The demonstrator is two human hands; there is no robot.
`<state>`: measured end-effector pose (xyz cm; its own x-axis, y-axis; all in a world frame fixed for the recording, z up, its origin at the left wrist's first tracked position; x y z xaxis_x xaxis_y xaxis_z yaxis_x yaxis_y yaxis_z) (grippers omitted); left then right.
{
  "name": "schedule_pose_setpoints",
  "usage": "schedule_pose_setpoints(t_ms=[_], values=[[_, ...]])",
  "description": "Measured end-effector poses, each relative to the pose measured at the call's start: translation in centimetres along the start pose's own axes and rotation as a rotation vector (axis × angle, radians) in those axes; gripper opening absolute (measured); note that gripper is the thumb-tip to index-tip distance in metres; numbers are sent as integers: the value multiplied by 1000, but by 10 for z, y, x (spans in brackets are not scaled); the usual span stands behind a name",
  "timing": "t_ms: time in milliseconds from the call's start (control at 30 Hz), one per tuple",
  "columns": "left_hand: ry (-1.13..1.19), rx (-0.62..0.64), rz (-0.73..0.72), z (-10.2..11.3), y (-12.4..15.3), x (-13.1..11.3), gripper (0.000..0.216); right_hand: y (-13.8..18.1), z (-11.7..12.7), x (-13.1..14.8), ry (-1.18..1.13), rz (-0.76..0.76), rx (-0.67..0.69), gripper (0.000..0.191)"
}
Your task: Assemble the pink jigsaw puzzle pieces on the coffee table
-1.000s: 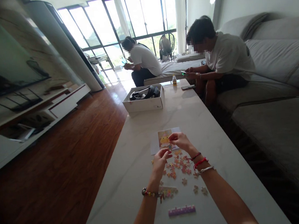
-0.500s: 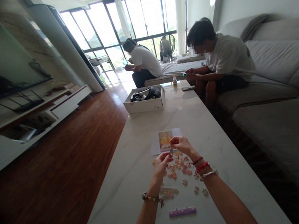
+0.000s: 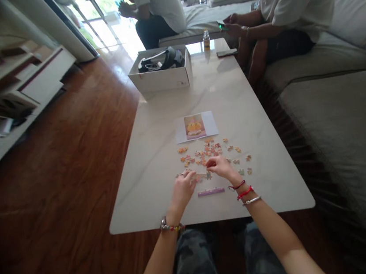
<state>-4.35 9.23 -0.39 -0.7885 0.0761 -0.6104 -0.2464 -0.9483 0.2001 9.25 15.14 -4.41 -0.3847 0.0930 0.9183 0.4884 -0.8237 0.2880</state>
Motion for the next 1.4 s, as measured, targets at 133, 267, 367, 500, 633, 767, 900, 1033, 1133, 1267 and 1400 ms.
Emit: schedule_pose_setpoints(t_ms=[133,267,367,500,633,767,900,1033,1133,1267,1400], values=[[-204,68,-134,-15,10,-12,29,3,-7,-7,125,-16,-38,13],[-281,111,-162,-27,17,-11,41,5,-8,0,253,-9,-94,15],[-319,103,-135,-31,19,-8,41,5,-11,6,305,5,-115,17],[-349,78,-103,-35,19,-6,42,5,-14,11,342,34,-131,18],[-380,75,-62,-38,19,-6,42,9,-13,13,413,49,-162,20],[-409,73,-19,-38,19,-6,42,15,-11,14,506,65,-218,19],[-421,66,-8,-39,19,-6,43,16,-11,14,522,98,-238,18],[-426,55,-2,-40,19,-6,43,15,-15,14,515,146,-211,18],[-437,70,-8,-41,18,-8,46,13,-18,16,520,179,-189,16],[-455,80,-5,-42,16,-11,44,11,-21,17,535,208,-169,15],[-470,89,9,-43,11,-13,44,8,-23,19,551,220,-153,16]])
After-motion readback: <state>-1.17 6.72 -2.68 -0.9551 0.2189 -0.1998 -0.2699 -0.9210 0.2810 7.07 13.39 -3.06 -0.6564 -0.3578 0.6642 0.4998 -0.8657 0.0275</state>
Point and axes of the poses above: each hand's wrist, its own y-axis away from the middle knuckle, its own z-axis out of the back of the hand, x = y × z, the point moved 9 cm from there along -y, towards the middle knuckle, and after that the axes turned 12 degrees about x, right-handed, at the moved point
